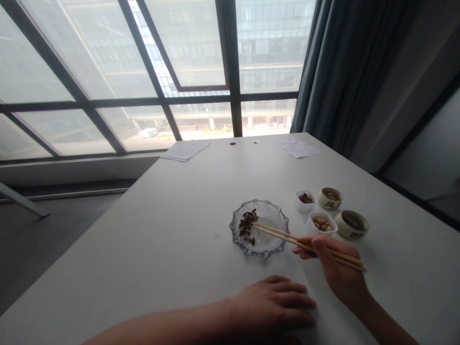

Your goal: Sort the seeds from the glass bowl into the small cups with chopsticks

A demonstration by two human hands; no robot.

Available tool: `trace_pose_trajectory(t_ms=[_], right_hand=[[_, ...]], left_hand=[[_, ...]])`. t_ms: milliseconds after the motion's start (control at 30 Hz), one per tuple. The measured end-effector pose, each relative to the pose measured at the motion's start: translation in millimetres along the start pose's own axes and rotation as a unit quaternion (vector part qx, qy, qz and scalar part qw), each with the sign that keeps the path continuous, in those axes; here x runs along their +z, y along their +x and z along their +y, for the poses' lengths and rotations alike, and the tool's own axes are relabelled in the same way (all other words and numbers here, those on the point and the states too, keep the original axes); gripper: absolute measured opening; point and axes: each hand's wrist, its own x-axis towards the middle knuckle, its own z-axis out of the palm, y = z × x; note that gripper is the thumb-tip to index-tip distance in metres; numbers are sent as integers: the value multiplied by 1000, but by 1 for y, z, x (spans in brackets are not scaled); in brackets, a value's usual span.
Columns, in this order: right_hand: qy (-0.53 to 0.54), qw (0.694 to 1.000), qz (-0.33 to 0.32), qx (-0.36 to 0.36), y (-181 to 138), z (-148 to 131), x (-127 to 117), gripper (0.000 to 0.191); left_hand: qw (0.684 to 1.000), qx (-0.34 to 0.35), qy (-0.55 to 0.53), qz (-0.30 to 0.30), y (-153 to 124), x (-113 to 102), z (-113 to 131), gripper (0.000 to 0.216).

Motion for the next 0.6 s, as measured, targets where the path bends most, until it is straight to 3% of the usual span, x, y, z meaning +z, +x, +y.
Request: trace_pose_trajectory(t_ms=[100,333,600], right_hand=[[0,998,-68,-3,-7,6,10,34],[8,994,-105,-28,-7,21,16,30],[-7,998,-56,-6,-12,9,20,32]], left_hand=[[1000,-2,-8,0,0,1,-1,43],[1000,-1,-2,1,1,2,-1,42],[1000,2,3,-1,1,1,-1,42]])
